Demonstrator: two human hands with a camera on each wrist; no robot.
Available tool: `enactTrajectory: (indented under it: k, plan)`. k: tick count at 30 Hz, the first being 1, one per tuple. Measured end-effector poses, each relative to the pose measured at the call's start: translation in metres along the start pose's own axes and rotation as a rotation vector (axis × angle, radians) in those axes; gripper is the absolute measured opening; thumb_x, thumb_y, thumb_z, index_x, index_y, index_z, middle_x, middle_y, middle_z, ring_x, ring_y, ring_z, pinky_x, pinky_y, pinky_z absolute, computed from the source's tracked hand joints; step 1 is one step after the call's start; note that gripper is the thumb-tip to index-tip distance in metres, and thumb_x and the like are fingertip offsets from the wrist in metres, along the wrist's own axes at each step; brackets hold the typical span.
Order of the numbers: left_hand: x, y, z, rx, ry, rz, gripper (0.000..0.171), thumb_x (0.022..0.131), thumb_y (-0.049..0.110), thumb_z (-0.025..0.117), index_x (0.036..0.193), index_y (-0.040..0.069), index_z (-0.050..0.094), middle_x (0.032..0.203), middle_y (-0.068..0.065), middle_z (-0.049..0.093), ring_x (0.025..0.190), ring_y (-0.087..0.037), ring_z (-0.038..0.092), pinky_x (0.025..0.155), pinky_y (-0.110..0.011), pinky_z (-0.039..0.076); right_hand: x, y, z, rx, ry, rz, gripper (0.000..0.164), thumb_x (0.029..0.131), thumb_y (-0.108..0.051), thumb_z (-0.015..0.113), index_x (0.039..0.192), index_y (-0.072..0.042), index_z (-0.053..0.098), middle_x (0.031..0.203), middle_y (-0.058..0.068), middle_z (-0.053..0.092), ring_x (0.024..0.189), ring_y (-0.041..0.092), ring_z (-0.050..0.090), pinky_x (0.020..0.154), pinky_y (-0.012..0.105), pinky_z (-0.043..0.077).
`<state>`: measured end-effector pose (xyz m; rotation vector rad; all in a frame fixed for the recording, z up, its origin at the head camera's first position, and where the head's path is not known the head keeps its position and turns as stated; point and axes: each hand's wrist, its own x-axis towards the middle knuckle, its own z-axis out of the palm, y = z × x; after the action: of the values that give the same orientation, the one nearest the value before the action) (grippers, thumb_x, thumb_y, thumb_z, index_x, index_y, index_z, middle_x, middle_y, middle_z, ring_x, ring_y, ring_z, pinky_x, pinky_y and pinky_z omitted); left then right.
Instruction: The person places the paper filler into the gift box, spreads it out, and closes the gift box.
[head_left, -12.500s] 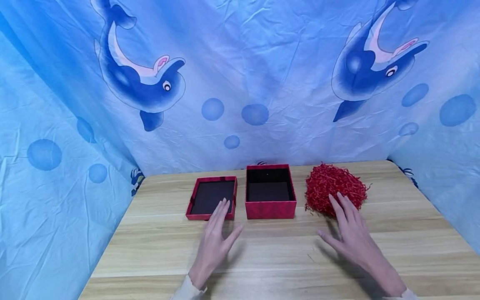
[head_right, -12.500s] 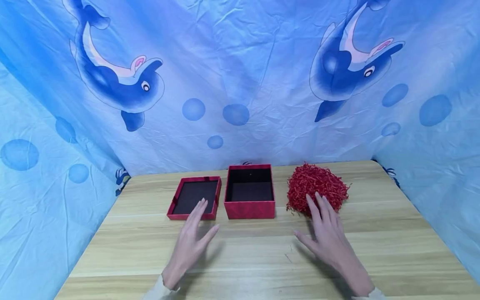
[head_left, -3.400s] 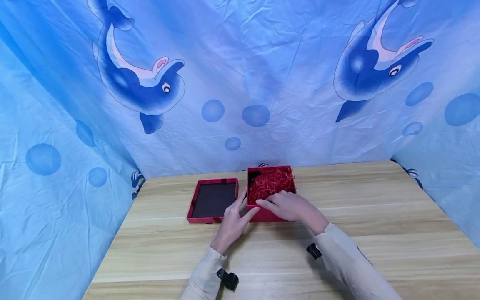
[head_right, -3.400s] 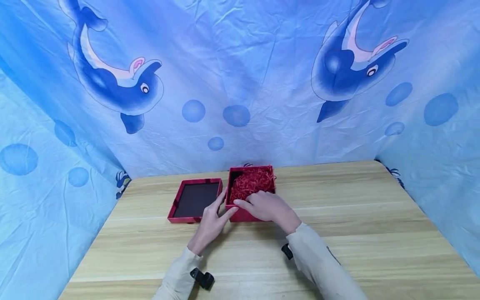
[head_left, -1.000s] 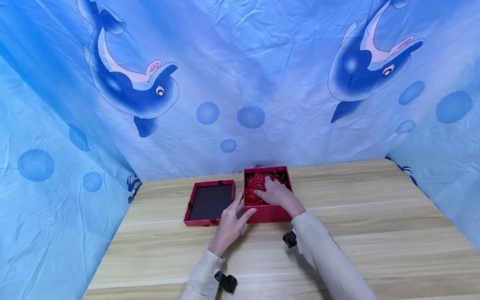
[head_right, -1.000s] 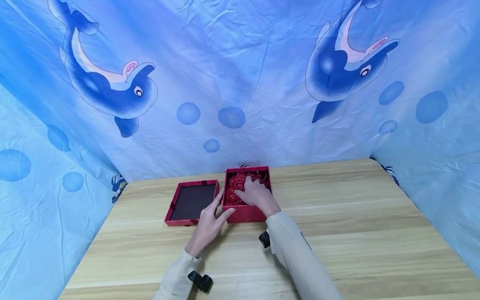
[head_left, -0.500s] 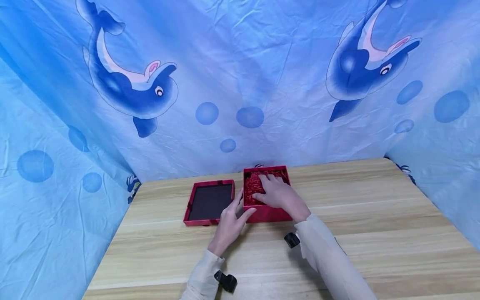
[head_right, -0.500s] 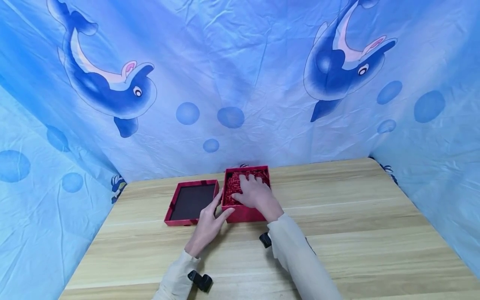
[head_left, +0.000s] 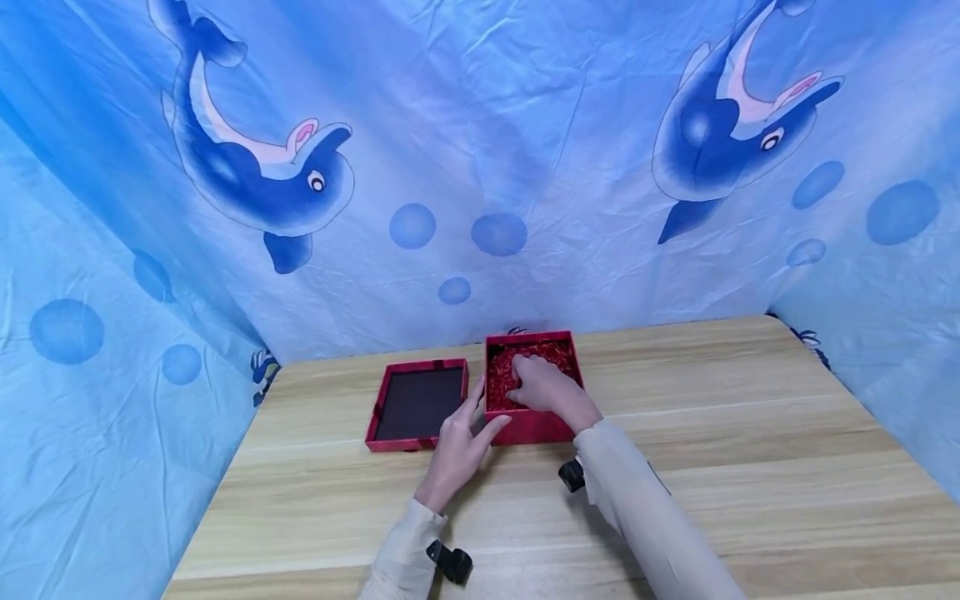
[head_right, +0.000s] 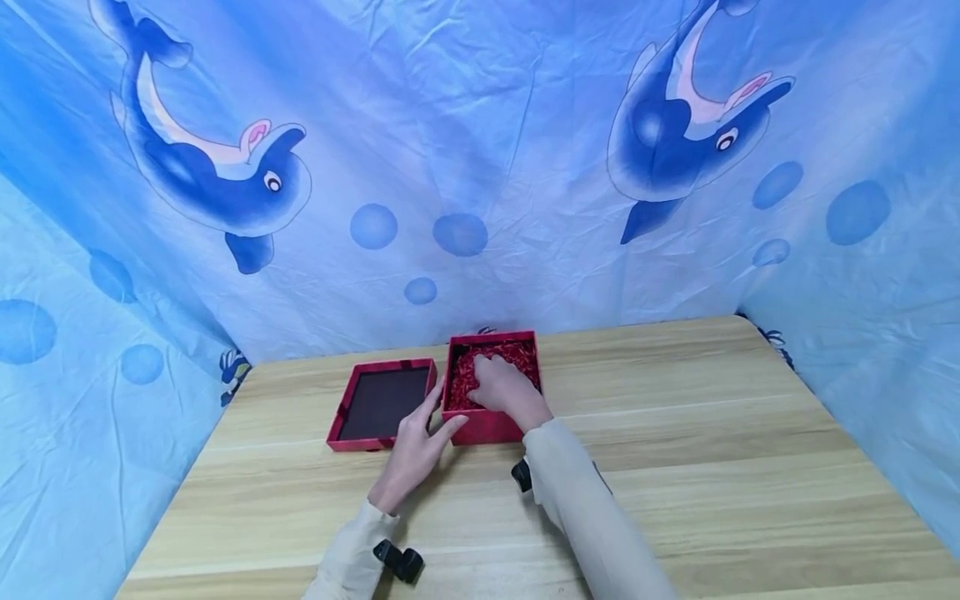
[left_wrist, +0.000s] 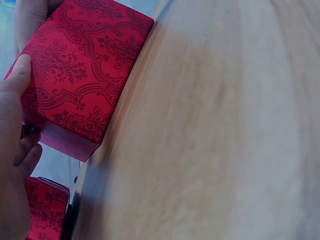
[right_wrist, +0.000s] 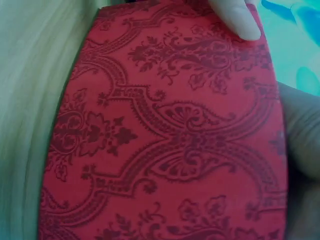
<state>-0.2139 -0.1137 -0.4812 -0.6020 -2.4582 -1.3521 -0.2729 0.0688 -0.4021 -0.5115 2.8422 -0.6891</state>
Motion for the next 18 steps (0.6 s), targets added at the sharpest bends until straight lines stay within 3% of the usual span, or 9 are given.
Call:
enactTrajectory:
  k: [7,15,18]
  plan:
    - [0.000,-0.001,0.001,-0.020,-0.022,-0.025,0.078,0.099,0.036,0.071,0.162,0.008,0.034,0.161,-0.016,0.040,0.130,-0.030,0.058,0.105,-0.050,0.047,-0.006,0.004,-0.009,0.021,-0.029,-0.035,0.019,0.101,-0.021,0.071,0.094,-0.008,0.059,0.082,0.002,0.058,0.075,0.018,0.053,0.071,0.035,0.049]
    - [0.002,0.000,0.001,-0.022,-0.006,-0.020,0.078,0.098,0.033,0.073,0.162,0.008,0.035,0.160,-0.010,0.041,0.128,-0.028,0.059,0.106,-0.047,0.048,-0.031,-0.012,-0.031,-0.014,0.148,-0.099,0.014,0.102,-0.022,0.067,0.102,-0.008,0.066,0.099,0.004,0.062,0.093,0.023,0.058,0.082,0.041,0.054]
    - [0.002,0.001,0.000,-0.010,0.002,-0.002,0.078,0.098,0.031,0.074,0.161,0.006,0.035,0.160,-0.012,0.042,0.127,-0.029,0.060,0.105,-0.049,0.048,-0.034,-0.016,-0.027,0.010,0.134,-0.133,0.012,0.102,-0.020,0.066,0.098,-0.009,0.067,0.094,0.002,0.062,0.089,0.021,0.057,0.079,0.039,0.054]
